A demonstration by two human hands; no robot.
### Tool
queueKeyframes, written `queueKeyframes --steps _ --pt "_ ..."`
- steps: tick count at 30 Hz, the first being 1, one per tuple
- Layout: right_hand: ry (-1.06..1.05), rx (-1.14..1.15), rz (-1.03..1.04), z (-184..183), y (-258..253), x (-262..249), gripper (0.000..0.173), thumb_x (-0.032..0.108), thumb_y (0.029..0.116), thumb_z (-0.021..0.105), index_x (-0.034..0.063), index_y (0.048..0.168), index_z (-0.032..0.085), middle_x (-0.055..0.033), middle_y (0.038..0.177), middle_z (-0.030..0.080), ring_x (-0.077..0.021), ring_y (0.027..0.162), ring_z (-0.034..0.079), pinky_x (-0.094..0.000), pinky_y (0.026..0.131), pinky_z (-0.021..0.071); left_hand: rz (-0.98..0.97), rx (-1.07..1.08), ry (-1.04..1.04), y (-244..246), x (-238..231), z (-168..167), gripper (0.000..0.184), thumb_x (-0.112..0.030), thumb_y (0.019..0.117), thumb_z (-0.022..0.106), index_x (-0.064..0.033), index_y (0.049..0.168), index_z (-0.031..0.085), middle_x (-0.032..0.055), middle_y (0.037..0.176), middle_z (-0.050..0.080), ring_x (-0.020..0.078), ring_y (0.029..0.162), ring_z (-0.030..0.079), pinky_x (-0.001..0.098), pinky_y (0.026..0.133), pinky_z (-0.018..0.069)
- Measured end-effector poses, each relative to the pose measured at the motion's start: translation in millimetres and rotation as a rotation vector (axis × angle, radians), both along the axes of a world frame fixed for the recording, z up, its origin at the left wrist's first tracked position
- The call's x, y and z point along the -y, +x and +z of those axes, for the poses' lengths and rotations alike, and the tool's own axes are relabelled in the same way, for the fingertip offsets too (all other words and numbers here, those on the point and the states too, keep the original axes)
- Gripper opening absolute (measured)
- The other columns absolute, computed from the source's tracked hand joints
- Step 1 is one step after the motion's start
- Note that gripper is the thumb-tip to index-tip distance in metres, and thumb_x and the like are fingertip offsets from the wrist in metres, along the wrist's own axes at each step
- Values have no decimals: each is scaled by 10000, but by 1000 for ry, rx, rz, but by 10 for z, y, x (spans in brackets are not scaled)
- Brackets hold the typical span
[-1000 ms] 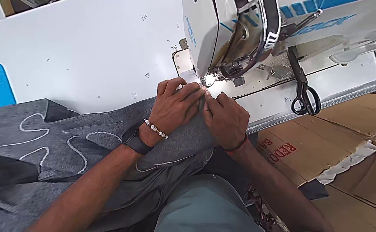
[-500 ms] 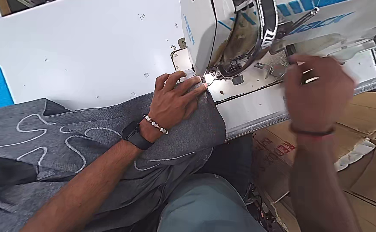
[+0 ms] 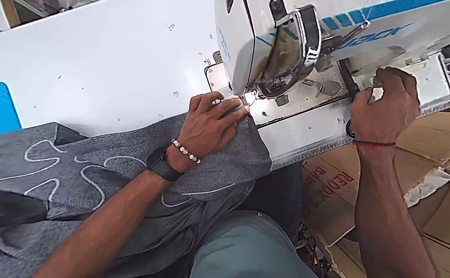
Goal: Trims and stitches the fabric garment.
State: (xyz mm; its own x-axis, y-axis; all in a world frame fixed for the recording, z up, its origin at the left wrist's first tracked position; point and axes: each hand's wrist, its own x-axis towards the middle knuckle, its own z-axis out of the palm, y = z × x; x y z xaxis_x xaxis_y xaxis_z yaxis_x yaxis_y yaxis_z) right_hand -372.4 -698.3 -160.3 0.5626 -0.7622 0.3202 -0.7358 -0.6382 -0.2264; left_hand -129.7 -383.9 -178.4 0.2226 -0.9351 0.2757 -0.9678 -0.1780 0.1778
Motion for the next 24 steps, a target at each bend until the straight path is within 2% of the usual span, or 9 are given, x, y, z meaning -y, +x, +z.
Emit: queueKeyframes --steps 2,3,5,7,9,10,12,16,24 --pt "36 61 77 68 -28 -204 537 247 1014 523 40 1507 478 -224 1613 373 -403 1492 365 -564 1189 354 3 -7 19 -10 -16 2 431 -365 1014 471 -354 1410 638 -29 1451 602 274 1324 491 497 1090 316" --pt "41 108 102 110 -6 -328 520 266 1024 536 48 1494 497 -229 1607 374 -400 1489 365 -551 1190 352 23 1 35 -15 -12 8 445 -383 1010 459 -363 1423 623 -33 1463 590 270 1340 482 501 1100 307" --pt "97 163 146 177 111 -639 439 266 1040 525 67 1429 568 -200 1476 528 -324 1323 546 -480 1044 487 75 20 47 -31 6 16 458 -390 1012 441 -370 1440 604 -40 1463 589 263 1345 481 501 1105 301" --pt "319 164 261 218 284 -1042 389 227 1062 520 62 1409 575 -147 1297 646 -204 1082 688 -383 870 604 103 32 34 -24 23 20 459 -376 1013 434 -359 1436 610 -31 1440 605 270 1331 486 497 1101 301" --pt "559 157 366 158 467 -1393 361 252 1057 552 86 1374 598 -79 1103 707 -146 836 719 -352 677 632 109 30 30 -5 31 22 453 -367 1015 432 -359 1426 621 -15 1419 623 288 1326 489 503 1094 302" --pt "585 131 392 116 560 -1538 360 276 1049 571 95 1355 625 -59 1007 720 -147 748 701 -363 618 609 107 34 34 5 37 23 450 -364 1016 431 -359 1422 623 -9 1412 627 295 1324 489 506 1091 306" --pt "453 77 380 25 722 -1779 362 331 1038 575 113 1306 683 -52 921 709 -185 666 650 -394 547 535 95 34 36 10 34 20 443 -352 1016 440 -352 1417 630 6 1407 630 305 1321 493 509 1086 315" --pt "137 1 374 -124 851 -2013 345 194 1046 506 76 1317 684 -63 707 666 -234 526 621 -388 423 453 100 21 25 23 37 26 412 -355 1016 458 -238 1362 648 -4 1412 629 288 1343 494 488 1094 330" --pt "190 -73 364 -25 997 -1949 402 211 1072 435 119 1419 615 -70 629 615 -261 489 588 -405 404 413 142 120 9 240 149 1 382 -347 1035 425 -209 1300 663 -15 1386 643 277 1332 505 485 1086 324"
